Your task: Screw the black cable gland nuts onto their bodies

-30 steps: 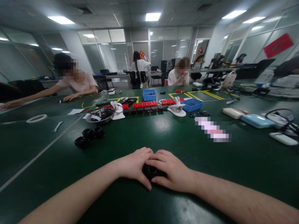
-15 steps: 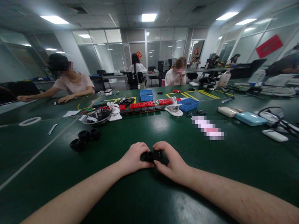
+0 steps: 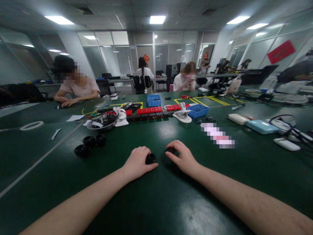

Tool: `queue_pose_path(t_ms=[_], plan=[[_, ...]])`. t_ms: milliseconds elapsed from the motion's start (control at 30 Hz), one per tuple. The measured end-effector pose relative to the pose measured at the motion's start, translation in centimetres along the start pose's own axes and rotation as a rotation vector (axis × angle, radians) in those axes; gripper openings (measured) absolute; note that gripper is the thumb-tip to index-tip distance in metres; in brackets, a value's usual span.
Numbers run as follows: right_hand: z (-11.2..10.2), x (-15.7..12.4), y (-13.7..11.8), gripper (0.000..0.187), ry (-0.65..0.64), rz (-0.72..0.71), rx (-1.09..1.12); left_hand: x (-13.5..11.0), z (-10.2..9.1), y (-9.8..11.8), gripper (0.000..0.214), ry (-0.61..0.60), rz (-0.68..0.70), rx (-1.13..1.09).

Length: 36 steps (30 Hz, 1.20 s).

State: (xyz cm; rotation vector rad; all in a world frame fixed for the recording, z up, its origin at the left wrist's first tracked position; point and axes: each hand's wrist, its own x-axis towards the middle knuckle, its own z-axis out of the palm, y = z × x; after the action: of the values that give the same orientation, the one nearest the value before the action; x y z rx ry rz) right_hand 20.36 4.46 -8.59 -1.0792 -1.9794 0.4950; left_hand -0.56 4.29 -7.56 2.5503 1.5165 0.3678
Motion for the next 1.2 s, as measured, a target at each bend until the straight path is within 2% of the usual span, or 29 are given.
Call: queue_pose_path(t_ms=[267, 633, 867, 1033, 1200], plan=[[0.2, 0.1, 0.4, 0.001, 0.020, 0.043, 0.034, 0.3, 0.4, -0.3, 0.041, 0.025, -0.002, -0.044], [0.2, -0.2, 0.0, 0.002, 0.058, 0.014, 0.032, 0.6, 0.9, -0.8, 0.039, 0.047, 0.016, -0.112], [0.6, 0.1, 1.0, 0.004, -0.137, 0.104, -0.094, 0.7, 1.1, -1.0, 0.040, 0.042, 0.020, -0.114], [0.8, 0.2, 1.5, 0.007, -0.171, 0.106, -0.143, 0.9, 1.4, -1.4, 0.043, 0.035, 0.022, -0.122], [0.8, 0.0, 1.2, 0.020, -0.155, 0.145, -0.168, 0.8, 1.2, -1.4, 0.047, -0.010, 0.008, -0.191]])
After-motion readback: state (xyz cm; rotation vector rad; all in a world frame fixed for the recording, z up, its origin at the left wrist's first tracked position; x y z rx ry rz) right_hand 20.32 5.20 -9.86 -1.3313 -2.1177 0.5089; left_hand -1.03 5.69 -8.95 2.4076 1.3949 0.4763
